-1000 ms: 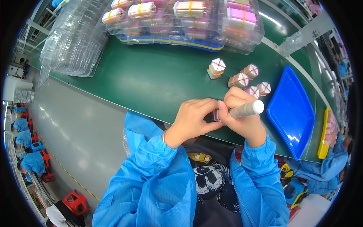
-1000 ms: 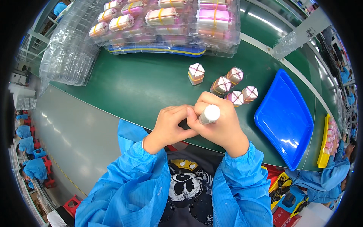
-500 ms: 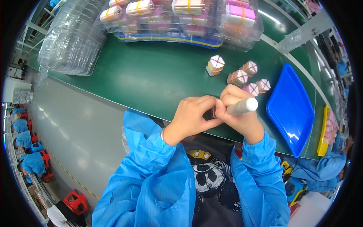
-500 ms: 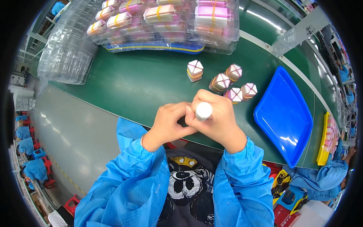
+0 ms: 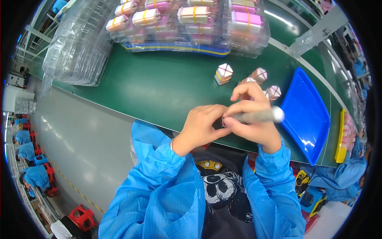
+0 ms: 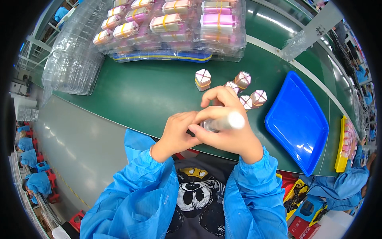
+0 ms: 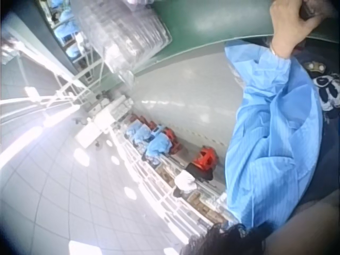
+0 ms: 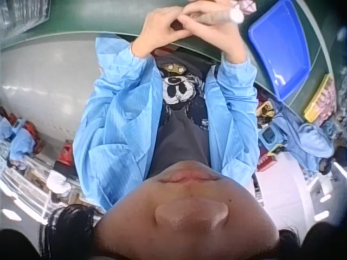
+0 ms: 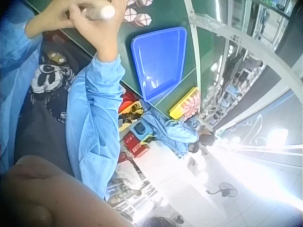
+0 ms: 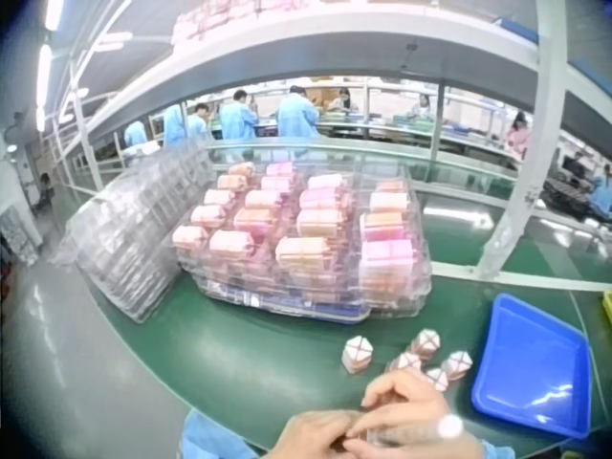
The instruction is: Marking small components with a pen and packaging them into plastic trays at an industrial assembly line.
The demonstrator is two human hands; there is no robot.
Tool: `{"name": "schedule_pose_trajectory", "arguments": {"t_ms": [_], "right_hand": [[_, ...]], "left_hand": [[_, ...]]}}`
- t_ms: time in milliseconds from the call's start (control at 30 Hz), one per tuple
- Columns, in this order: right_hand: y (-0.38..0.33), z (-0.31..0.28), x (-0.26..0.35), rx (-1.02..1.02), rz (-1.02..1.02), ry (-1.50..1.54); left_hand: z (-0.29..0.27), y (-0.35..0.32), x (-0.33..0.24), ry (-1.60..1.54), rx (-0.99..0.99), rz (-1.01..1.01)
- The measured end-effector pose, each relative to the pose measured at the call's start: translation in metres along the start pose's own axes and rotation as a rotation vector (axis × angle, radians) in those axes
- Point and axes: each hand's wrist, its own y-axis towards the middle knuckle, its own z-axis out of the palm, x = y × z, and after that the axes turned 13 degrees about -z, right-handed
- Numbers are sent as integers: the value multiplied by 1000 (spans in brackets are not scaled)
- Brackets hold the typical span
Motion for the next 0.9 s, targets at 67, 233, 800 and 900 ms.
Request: {"name": "schedule_pose_trajectory", "arguments": {"t_ms": [67,233,800,900], "right_hand": [[4,2,12,-173,78,358],[-8,5,15,-234,174,607],[-51,-66,43,-683,333,553],[-56,-75,54,-440,724,241]], "left_hand": [[-2,1,-5,-26,16,-4],[0,-1,-1,-24,4,2],[-13,-10,29,-1626,232,-503],[-20,-9,11,-1648,175,-601]]}}
